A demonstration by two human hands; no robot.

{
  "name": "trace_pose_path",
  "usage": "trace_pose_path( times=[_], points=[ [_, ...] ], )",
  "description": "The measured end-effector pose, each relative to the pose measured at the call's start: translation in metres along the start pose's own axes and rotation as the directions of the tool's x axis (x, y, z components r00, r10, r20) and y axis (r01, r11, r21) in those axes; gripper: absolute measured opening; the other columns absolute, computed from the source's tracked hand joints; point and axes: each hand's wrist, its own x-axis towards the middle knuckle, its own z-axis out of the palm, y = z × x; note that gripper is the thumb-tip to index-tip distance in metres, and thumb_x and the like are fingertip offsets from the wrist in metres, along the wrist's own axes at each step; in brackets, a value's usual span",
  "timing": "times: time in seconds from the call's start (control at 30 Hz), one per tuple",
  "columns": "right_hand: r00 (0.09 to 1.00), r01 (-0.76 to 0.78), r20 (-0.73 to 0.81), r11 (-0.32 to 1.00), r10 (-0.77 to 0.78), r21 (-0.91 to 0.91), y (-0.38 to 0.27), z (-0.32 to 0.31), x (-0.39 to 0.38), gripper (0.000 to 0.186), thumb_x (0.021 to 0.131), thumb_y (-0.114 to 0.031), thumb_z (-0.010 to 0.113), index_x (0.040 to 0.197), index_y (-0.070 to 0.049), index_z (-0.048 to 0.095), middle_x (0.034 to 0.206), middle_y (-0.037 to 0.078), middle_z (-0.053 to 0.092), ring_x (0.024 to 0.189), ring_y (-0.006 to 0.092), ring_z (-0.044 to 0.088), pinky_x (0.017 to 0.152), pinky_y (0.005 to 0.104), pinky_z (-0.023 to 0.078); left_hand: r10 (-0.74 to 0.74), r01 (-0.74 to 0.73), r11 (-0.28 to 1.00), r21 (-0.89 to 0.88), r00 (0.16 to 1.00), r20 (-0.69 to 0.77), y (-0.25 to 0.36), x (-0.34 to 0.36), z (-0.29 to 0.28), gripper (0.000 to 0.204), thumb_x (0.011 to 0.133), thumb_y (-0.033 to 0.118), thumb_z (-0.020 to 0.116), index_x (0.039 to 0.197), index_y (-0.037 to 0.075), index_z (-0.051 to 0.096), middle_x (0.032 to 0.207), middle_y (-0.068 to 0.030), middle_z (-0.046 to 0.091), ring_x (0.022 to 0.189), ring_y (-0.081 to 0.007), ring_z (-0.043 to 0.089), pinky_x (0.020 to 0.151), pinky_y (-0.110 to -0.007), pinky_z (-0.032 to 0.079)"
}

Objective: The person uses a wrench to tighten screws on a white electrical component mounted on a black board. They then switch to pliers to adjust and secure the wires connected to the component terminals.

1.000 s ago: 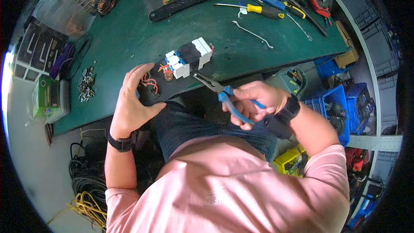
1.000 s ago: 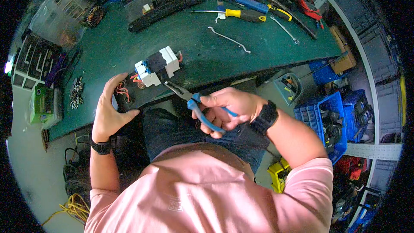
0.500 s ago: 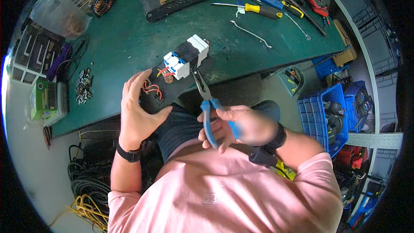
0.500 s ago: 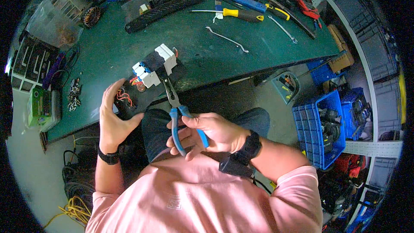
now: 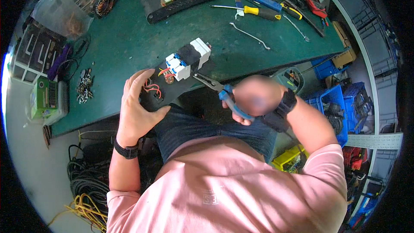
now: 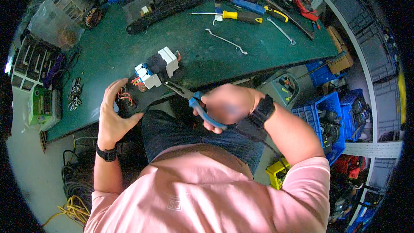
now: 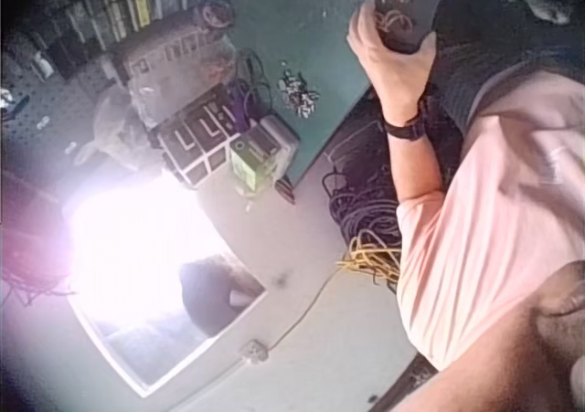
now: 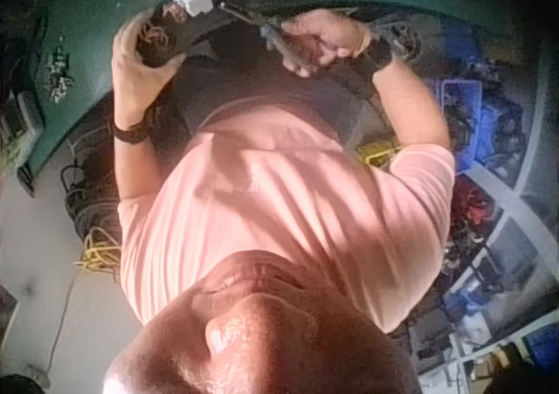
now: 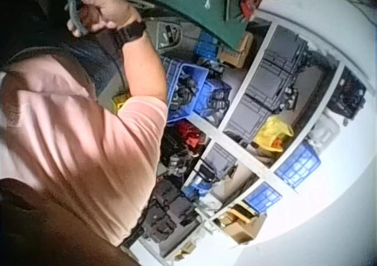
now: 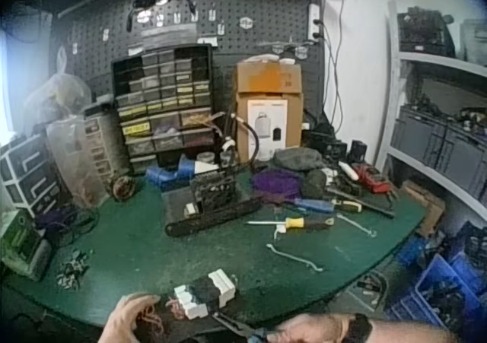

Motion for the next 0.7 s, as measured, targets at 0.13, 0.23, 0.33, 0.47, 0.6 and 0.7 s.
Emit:
trace_pose_path(
  times=[0.13,0.23,0.33,0.47,0.6,0.7],
  points=[
    [0.997,-0.004,0.080,0.998,-0.001,0.069,0.001,0.002,0.001,0.047,0.099,-0.041,0.044,0.123,-0.001,0.050,0.094,0.020,0.068,0.078,0.0299,0.070,0.047,0.0283,0.051,-0.007,0.007,1.000,-0.013,1.000,-0.006,-0.002,-0.001,0.001,0.078,0.049,0.002,0.079,0.123,0.002,0.053,0.122,-0.0167,0.056,0.118,-0.0302,0.052,0.104,-0.037,0.039],
    [0.994,0.097,0.028,0.971,-0.105,0.217,0.030,0.033,0.012,0.045,0.099,-0.037,0.046,0.128,-0.003,0.046,0.104,0.023,0.064,0.086,0.0318,0.068,0.056,0.0332,0.058,-0.024,0.024,1.000,-0.008,1.000,0.002,0.000,-0.001,0.000,0.078,0.050,0.002,0.079,0.123,0.002,0.053,0.122,-0.0166,0.056,0.118,-0.0301,0.052,0.104,-0.037,0.038],
    [0.982,0.170,0.026,0.927,-0.190,0.334,0.046,0.049,0.025,0.042,0.098,-0.040,0.046,0.126,-0.009,0.049,0.105,0.019,0.064,0.092,0.0295,0.066,0.056,0.0327,0.056,-0.028,0.028,1.000,0.003,1.000,0.005,0.000,-0.002,0.002,0.078,0.050,0.002,0.079,0.123,0.001,0.053,0.122,-0.0166,0.056,0.119,-0.0302,0.052,0.104,-0.037,0.038],
    [0.973,0.229,-0.062,0.910,-0.222,0.346,0.050,0.060,0.026,0.040,0.097,-0.043,0.048,0.120,-0.010,0.052,0.099,0.016,0.066,0.085,0.0270,0.068,0.049,0.0247,0.048,-0.029,0.029,1.000,0.008,1.000,-0.002,0.001,-0.003,0.002,0.078,0.049,0.002,0.079,0.123,0.001,0.053,0.122,-0.0167,0.057,0.119,-0.0307,0.052,0.105,-0.038,0.038],
    [0.970,0.161,-0.199,0.982,-0.139,0.096,0.034,0.040,0.009,0.043,0.095,-0.046,0.050,0.114,-0.007,0.055,0.090,0.016,0.068,0.071,0.0247,0.069,0.046,0.0224,0.045,-0.015,0.015,1.000,-0.008,1.000,0.008,0.000,-0.001,-0.001,0.078,0.049,0.003,0.079,0.123,0.001,0.053,0.123,-0.0167,0.057,0.119,-0.0313,0.052,0.105,-0.038,0.038],
    [0.993,0.034,-0.114,0.998,-0.040,-0.057,0.003,0.020,-0.003,0.045,0.096,-0.045,0.049,0.117,-0.006,0.055,0.088,0.017,0.068,0.070,0.0246,0.069,0.045,0.0248,0.043,-0.014,0.014,1.000,0.006,1.000,0.018,-0.003,-0.001,0.000,0.079,0.049,0.003,0.078,0.124,0.002,0.053,0.123,-0.0166,0.057,0.119,-0.0313,0.052,0.105,-0.038,0.038]
  ],
)
